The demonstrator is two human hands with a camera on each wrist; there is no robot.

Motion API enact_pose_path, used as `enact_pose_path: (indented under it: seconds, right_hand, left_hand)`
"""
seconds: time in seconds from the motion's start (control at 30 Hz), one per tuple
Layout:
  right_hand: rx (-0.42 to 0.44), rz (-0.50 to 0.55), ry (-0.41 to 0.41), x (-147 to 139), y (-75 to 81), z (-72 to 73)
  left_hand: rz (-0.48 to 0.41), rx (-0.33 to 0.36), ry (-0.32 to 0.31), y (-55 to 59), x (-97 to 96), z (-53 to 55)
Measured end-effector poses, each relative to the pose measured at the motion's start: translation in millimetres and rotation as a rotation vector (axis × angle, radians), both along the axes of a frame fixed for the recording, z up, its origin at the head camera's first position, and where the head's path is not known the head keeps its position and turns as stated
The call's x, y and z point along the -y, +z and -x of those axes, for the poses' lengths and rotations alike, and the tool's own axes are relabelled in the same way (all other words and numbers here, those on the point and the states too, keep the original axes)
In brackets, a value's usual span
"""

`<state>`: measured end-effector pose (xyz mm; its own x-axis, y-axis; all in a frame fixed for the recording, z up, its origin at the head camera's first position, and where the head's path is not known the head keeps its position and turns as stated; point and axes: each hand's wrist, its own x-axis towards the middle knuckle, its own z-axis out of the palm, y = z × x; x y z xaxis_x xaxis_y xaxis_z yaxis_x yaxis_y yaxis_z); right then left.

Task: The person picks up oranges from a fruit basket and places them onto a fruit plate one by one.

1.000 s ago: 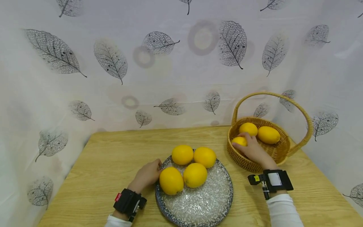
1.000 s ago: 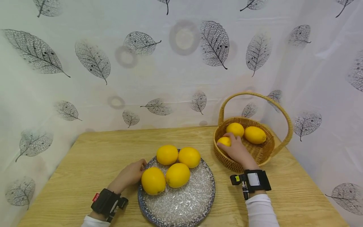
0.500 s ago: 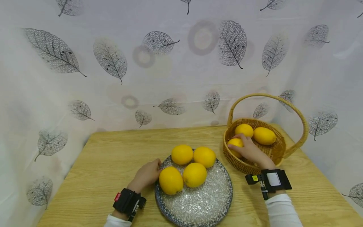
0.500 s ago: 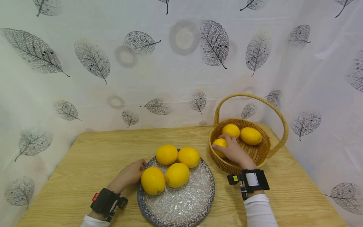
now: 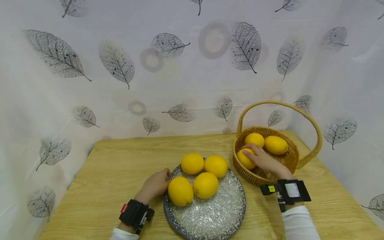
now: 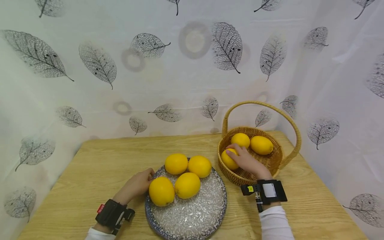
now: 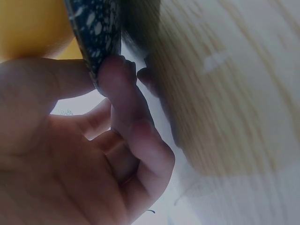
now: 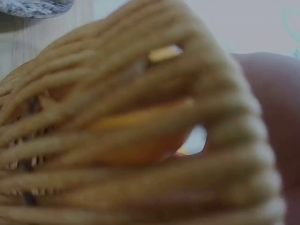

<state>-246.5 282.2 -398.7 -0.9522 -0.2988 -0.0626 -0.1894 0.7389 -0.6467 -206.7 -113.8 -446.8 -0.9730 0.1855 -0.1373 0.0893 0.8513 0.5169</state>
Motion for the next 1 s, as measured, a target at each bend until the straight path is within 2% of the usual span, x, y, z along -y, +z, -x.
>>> enact_pose_path:
  seconds: [0.17, 0.37, 0.53, 0.77, 1.0]
  right_hand:
    - [0.04, 0.052, 0.028, -5, 1.2, -1.6]
    - [0.083, 0.064, 0.02, -7, 2.7, -1.8]
    - [0.076, 0.06, 0.018, -7, 2.7, -1.3]
    - [0.018, 0.011, -0.009, -6, 5.2, -1.2]
    - [0.0, 0.005, -0.085, -6, 18.7, -7.3]
  left_hand:
    - [0.017, -0.037, -0.013, -0.4, 0.8, 0.5]
    - [0.007, -0.029, -0.007, 0.7, 0.5, -0.3]
    - [0.007, -0.029, -0.003, -1.4, 0.3, -0.4]
    - [0.005, -0.011, 0.005, -1.9, -0.3, -0.8]
    - [0.004, 0.003, 0.011, 0.3, -1.1, 0.3]
